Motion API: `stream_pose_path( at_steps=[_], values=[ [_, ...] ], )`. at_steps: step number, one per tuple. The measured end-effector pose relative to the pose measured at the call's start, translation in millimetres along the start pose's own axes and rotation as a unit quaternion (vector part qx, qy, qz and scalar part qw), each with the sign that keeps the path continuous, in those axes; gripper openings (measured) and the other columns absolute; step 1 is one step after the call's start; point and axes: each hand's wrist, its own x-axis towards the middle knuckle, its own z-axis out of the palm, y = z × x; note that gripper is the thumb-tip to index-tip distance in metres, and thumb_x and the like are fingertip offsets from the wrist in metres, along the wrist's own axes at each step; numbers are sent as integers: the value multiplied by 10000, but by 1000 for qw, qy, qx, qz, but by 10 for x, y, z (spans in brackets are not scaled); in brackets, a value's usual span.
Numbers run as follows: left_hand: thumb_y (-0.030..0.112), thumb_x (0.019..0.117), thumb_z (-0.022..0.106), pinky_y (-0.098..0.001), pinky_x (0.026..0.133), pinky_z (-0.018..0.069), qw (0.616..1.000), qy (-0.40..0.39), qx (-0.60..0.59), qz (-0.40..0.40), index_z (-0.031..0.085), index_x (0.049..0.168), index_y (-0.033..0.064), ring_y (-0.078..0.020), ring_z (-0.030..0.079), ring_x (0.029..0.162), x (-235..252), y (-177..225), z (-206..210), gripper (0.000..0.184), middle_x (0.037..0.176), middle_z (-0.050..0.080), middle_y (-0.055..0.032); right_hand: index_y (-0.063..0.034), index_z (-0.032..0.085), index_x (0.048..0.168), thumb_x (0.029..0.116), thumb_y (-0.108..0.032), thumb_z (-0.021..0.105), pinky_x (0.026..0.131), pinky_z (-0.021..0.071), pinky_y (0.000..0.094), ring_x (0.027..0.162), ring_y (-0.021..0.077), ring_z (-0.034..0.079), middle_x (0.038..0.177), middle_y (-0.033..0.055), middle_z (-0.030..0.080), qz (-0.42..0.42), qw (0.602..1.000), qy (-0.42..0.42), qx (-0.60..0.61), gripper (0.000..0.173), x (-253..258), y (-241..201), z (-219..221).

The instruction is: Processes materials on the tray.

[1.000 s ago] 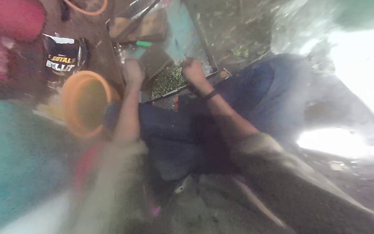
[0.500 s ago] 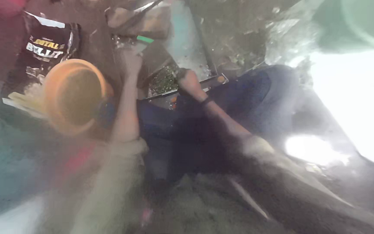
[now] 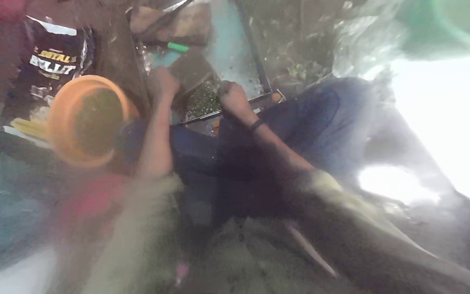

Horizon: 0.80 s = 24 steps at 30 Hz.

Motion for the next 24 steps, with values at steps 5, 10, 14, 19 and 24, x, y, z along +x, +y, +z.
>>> stream_pose_path(
  at_steps=[5,10,14,19,24],
  values=[
    [338,948,658,-653,1015,484,1000,-2,-27,-9,678,1215,-20,-424,636,1209,7,-62,-81,447,1255,672,-260,-73,701,1142,1055,-320,500,839,547,617,993,355,698,1036,174,713,0,999,-7,33,331,-20,-34,-49],
    [245,1014,607,-379,771,600,949,-70,-309,0,686,1213,42,-165,677,805,135,-173,-60,295,1040,705,-101,-57,693,1133,1059,-310,486,861,543,600,1016,349,689,1047,177,703,-4,999,3,37,336,-48,-47,-76],
    [225,1018,608,-463,880,589,962,-95,-249,66,710,1221,52,-228,703,948,141,-133,52,285,1141,716,-144,-62,696,1117,1065,-312,474,842,539,604,999,352,688,1035,176,702,-11,1000,0,27,339,-30,-39,-45],
    [213,1012,600,-595,1055,496,972,-77,-65,210,756,1175,109,-338,656,1211,125,-26,82,249,1229,717,-161,-71,681,1052,1049,-302,498,790,546,597,933,341,691,969,160,694,-6,1000,-6,15,295,-28,-38,-46],
    [203,986,642,-596,1001,531,974,-74,-66,203,758,1154,91,-326,703,1109,140,-41,118,233,1143,746,-155,-84,695,1104,1062,-316,469,821,549,596,975,339,698,1004,158,711,-12,1000,3,5,327,-2,-30,-14]
  ],
)
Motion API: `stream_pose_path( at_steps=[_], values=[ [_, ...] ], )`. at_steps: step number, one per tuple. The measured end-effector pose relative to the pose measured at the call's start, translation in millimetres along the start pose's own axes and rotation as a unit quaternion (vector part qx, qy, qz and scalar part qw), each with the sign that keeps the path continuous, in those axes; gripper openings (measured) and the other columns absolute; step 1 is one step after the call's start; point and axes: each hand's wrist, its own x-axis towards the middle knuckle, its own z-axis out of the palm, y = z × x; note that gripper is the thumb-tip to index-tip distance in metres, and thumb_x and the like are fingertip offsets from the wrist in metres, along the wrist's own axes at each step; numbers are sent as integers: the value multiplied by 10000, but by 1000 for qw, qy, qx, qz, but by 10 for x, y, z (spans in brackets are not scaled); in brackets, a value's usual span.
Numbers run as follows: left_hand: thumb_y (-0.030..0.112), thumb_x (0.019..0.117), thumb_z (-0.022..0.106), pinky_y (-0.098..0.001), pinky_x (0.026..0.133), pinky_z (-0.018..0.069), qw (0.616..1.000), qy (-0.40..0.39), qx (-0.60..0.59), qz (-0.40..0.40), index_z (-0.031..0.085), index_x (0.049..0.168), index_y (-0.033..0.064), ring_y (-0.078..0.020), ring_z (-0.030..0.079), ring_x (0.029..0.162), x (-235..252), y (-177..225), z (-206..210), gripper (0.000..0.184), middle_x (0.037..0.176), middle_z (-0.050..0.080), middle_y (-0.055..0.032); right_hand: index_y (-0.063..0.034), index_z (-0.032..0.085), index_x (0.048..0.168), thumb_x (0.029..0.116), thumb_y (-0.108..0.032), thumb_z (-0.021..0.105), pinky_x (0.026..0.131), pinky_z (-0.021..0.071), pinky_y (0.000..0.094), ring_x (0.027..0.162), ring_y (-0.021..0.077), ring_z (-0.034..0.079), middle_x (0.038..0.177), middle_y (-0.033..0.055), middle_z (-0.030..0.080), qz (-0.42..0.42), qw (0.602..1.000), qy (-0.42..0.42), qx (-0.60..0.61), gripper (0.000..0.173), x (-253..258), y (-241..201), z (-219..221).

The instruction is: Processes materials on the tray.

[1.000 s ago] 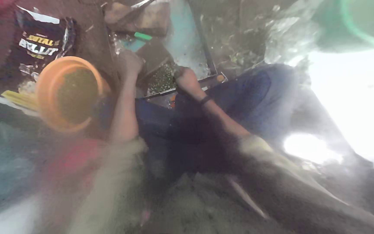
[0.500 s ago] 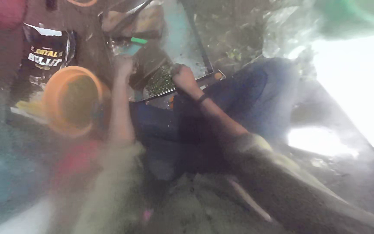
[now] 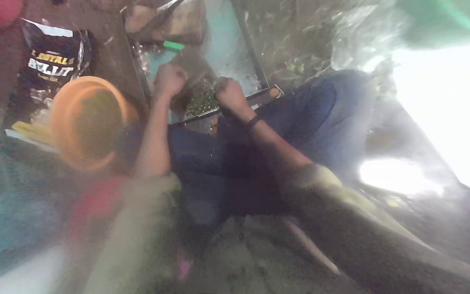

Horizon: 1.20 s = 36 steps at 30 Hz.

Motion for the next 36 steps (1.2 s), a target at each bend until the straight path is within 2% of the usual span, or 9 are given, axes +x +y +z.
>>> stream_pose_path(
  at_steps=[3,7,11,16,19,25,30,32,36],
  values=[
    [182,964,658,-601,1000,522,1000,21,20,0,765,1118,89,-347,702,1103,-14,16,-11,210,1120,750,-160,-83,694,1117,1089,-343,443,831,544,595,986,340,697,1012,155,710,1,1000,-4,-3,363,-6,-24,-7],
    [174,980,648,-611,1037,495,998,41,57,1,755,1130,69,-386,663,1176,-24,42,-15,212,1187,722,-196,-86,693,1127,1092,-342,444,844,545,588,1000,341,697,1026,157,712,2,1000,-4,-4,359,-10,-21,-23],
    [120,954,631,-593,1034,509,996,67,64,-14,751,1148,88,-355,676,1173,-43,35,-19,230,1212,726,-164,-87,696,1134,1088,-329,448,855,546,585,1010,334,696,1033,153,714,6,1000,-3,4,350,-18,-23,-30],
    [154,964,609,-602,1039,496,992,97,34,-75,735,1170,77,-350,675,1178,-54,28,-53,254,1200,731,-163,-75,691,1113,1088,-334,459,858,541,576,1007,330,688,1030,157,701,6,1000,-3,13,349,-30,-34,-39],
    [252,1014,604,-572,1081,476,990,115,16,-80,734,1190,89,-331,657,1214,-42,2,-37,274,1226,722,-155,-82,692,1116,1088,-345,458,862,543,569,1017,326,686,1044,151,703,11,1000,-3,12,353,-42,-44,-45],
    [227,948,696,-592,999,529,993,81,7,-82,761,1126,110,-327,707,1104,-10,-39,11,223,1126,756,-135,-97,693,1103,1076,-345,469,834,548,570,991,319,690,1018,141,704,12,1000,-1,8,335,-44,-52,-31],
    [247,930,746,-570,963,565,994,60,-30,-89,758,1136,94,-317,733,1023,44,-116,38,256,1114,754,-147,-93,697,1138,1073,-363,472,854,552,571,1004,321,692,1036,145,706,17,1000,0,12,357,-31,-13,-6],
    [268,920,759,-553,942,587,993,58,-36,-100,759,1146,107,-302,744,1001,54,-133,43,278,1109,759,-137,-92,696,1103,1052,-334,495,815,551,569,965,317,691,1001,138,703,15,1000,4,13,318,-8,2,15],
    [248,916,739,-567,979,551,992,67,-26,-101,764,1171,133,-301,717,1082,4,-62,29,280,1145,756,-118,-82,694,1094,1047,-319,494,808,547,578,963,325,691,997,145,700,17,1000,-4,9,313,-17,-14,7]
  ],
)
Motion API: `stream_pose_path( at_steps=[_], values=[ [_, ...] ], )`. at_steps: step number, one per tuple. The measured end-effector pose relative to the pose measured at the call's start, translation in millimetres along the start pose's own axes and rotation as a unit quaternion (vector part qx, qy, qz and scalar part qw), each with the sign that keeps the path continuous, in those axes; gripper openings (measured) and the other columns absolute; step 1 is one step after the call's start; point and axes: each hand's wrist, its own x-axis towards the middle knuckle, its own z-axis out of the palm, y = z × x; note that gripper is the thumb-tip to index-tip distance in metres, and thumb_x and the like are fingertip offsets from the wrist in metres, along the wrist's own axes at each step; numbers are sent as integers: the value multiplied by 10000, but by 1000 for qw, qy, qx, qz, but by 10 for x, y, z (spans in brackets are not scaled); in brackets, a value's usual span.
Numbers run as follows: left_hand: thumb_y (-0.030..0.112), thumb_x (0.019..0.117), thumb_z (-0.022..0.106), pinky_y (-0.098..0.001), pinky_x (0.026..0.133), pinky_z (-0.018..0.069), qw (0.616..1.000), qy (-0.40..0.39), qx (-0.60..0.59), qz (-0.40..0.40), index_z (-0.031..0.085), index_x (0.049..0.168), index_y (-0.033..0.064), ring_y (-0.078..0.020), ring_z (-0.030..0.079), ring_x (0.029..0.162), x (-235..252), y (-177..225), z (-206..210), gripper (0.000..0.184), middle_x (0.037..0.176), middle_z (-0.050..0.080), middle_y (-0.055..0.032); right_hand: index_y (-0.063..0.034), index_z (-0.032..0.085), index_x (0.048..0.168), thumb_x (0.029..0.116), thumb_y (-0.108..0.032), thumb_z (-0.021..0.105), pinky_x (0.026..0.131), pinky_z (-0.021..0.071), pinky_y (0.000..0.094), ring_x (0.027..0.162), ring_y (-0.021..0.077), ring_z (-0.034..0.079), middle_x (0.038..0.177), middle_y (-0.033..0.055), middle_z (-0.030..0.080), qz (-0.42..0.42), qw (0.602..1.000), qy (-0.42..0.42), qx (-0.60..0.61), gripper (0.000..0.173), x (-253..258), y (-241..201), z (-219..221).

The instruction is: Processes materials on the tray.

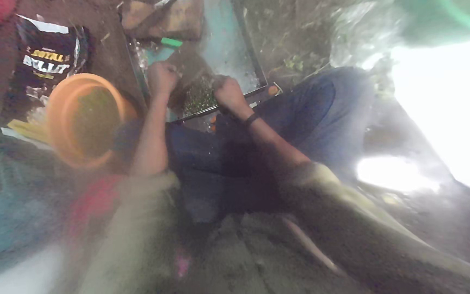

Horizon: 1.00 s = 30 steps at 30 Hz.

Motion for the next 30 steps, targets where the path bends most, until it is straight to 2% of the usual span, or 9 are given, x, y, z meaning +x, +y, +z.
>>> stream_pose_path(
  at_steps=[3,5,7,12,16,19,22,26,30],
  values=[
    [265,926,712,-583,988,540,999,8,49,5,776,1155,155,-307,704,1119,-87,119,-24,262,1142,757,-108,-80,694,1099,1053,-316,483,807,548,584,965,328,692,998,152,700,-3,1000,-8,0,320,7,6,1],
    [227,921,678,-604,979,540,997,4,79,12,777,1154,155,-325,703,1124,-124,175,-14,263,1149,754,-118,-82,696,1074,1031,-298,515,802,548,592,968,329,694,999,152,703,5,1000,-15,1,286,0,-4,-1],
    [204,902,679,-613,963,546,996,7,89,19,773,1142,151,-333,701,1122,-124,180,20,264,1164,746,-124,-85,707,1069,994,-274,561,798,553,604,971,334,698,1006,156,710,16,1000,-19,3,250,0,-1,12],
    [176,895,680,-609,1001,530,994,2,100,41,760,1173,136,-353,673,1183,-110,180,31,292,1233,721,-145,-94,717,1075,1003,-313,567,790,553,621,965,345,703,1012,153,721,31,999,-29,-11,275,-3,34,85],
    [226,906,703,-610,1032,512,995,-9,98,34,741,1226,152,-350,645,1229,-64,170,9,331,1309,681,-147,-97,707,1099,1011,-307,541,796,562,628,997,360,711,1043,168,725,8,996,-42,-80,282,6,45,126],
    [272,891,741,-633,988,533,996,-10,80,25,737,1251,200,-345,673,1179,-27,138,-12,367,1258,713,-115,-88,709,1088,1002,-322,559,800,563,623,1004,366,710,1046,175,723,9,992,-43,-123,291,-31,-20,115],
    [291,895,752,-639,988,531,997,-12,69,31,743,1249,206,-338,677,1171,-43,115,-13,364,1248,720,-100,-49,698,1014,983,-311,584,788,554,612,990,378,705,1019,190,712,28,988,-29,-150,287,-96,-136,87],
    [295,902,736,-650,966,533,996,-5,86,38,763,1168,192,-352,684,1157,-50,156,24,286,1212,731,-125,-47,676,1177,1073,-356,461,847,562,595,1056,372,706,1086,190,718,22,988,-6,-154,391,-54,-185,93],
    [249,927,721,-628,1012,512,996,-11,83,43,766,1161,142,-378,663,1194,-68,193,6,261,1229,718,-167,-119,592,1397,1088,-334,424,862,557,607,1084,390,699,1142,189,719,0,988,-8,-153,412,8,-181,119]
  ],
)
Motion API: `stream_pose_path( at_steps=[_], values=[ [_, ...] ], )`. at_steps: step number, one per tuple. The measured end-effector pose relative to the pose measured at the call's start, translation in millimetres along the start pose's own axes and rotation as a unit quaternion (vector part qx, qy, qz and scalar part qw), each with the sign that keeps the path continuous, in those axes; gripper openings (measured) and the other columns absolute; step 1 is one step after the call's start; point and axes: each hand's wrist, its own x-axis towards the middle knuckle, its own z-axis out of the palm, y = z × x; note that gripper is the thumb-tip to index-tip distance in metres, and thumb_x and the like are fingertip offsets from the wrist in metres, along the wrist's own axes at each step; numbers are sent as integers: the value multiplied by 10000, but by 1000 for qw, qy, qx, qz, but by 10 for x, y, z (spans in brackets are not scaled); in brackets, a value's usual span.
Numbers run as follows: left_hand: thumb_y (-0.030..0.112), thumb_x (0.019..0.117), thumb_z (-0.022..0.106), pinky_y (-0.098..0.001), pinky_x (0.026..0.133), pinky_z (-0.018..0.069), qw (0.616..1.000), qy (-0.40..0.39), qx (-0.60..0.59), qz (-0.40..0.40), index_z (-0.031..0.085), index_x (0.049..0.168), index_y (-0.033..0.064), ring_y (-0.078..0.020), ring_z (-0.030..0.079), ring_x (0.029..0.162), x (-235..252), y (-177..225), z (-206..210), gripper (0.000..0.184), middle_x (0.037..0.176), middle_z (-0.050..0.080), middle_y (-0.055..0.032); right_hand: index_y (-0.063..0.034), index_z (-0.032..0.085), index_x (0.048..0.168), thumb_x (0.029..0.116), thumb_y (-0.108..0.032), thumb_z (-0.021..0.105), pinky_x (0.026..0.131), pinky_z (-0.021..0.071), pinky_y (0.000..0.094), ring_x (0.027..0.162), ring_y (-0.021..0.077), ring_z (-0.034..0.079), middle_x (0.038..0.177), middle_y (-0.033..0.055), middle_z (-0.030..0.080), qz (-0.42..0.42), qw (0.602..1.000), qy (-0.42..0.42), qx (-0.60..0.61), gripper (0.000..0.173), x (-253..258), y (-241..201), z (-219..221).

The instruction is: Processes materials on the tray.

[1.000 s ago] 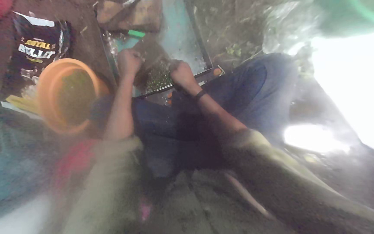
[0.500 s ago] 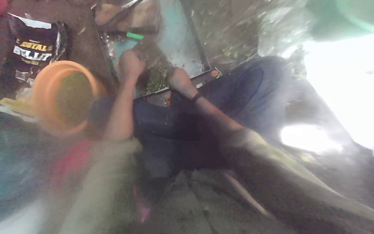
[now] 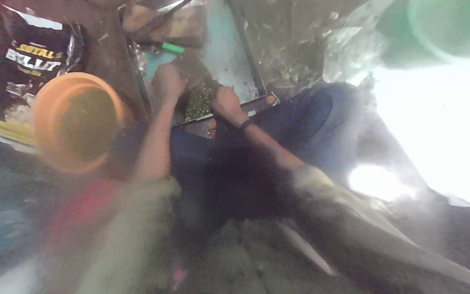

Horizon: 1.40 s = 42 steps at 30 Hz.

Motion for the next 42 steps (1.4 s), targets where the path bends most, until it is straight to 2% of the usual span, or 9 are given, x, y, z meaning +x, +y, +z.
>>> stream_pose_path(
  at_steps=[6,11,14,18,28,35,38,40,42],
  values=[
    [189,924,714,-624,1036,500,1000,2,-11,1,775,1156,128,-391,649,1212,35,-43,7,247,1233,712,-184,-23,667,1153,979,-259,583,809,551,600,1053,383,694,1090,207,701,-2,1000,-11,-2,305,26,-103,1],
    [196,918,718,-624,1024,513,1000,-2,-10,-15,778,1153,148,-380,641,1230,20,-14,-24,246,1269,697,-174,-61,595,1357,1001,-236,559,850,558,604,1117,403,682,1168,217,695,15,999,-29,-23,399,37,-247,-11],
    [184,924,698,-610,1065,490,1000,-3,-8,-9,777,1156,141,-375,613,1276,36,-40,8,249,1303,681,-175,-44,585,1361,996,-227,560,842,557,603,1107,407,685,1161,222,697,17,998,-22,-53,410,47,-312,6],
    [172,921,671,-617,1040,503,1000,2,-2,-4,782,1115,122,-388,629,1247,67,-32,42,229,1259,698,-188,-18,660,1204,1034,-268,520,836,565,585,1089,385,696,1149,210,701,15,997,-7,-76,333,144,-367,43],
    [179,897,725,-643,983,528,1000,1,14,-16,783,1097,115,-409,658,1191,87,-2,40,218,1215,714,-196,-20,695,1081,1017,-301,548,813,563,597,1078,384,695,1134,204,706,13,996,-26,-84,323,287,-476,76],
    [147,891,697,-650,993,517,1000,-3,13,-27,772,1108,96,-418,645,1208,68,21,17,236,1239,699,-212,-64,667,1252,1043,-355,506,817,565,603,1071,390,700,1168,200,708,-29,994,-3,-106,393,400,-469,113],
    [127,895,681,-652,992,518,1000,2,18,-21,772,1096,84,-408,652,1201,59,18,13,225,1238,701,-205,-129,562,1457,1049,-347,488,825,570,601,1082,400,700,1191,193,712,-47,992,8,-119,468,430,-469,140],
    [115,896,669,-640,1008,513,1000,5,17,-11,771,1097,73,-404,647,1214,55,13,17,229,1248,701,-196,-88,630,1345,1055,-329,491,830,568,597,1080,396,699,1166,197,713,-53,992,13,-116,402,409,-480,132],
    [127,890,686,-638,1015,511,1000,5,16,-9,769,1102,75,-407,643,1219,54,18,24,234,1247,703,-196,-123,584,1423,1051,-317,486,827,569,587,1077,390,702,1163,189,719,-51,991,12,-120,430,396,-493,123]
  ],
)
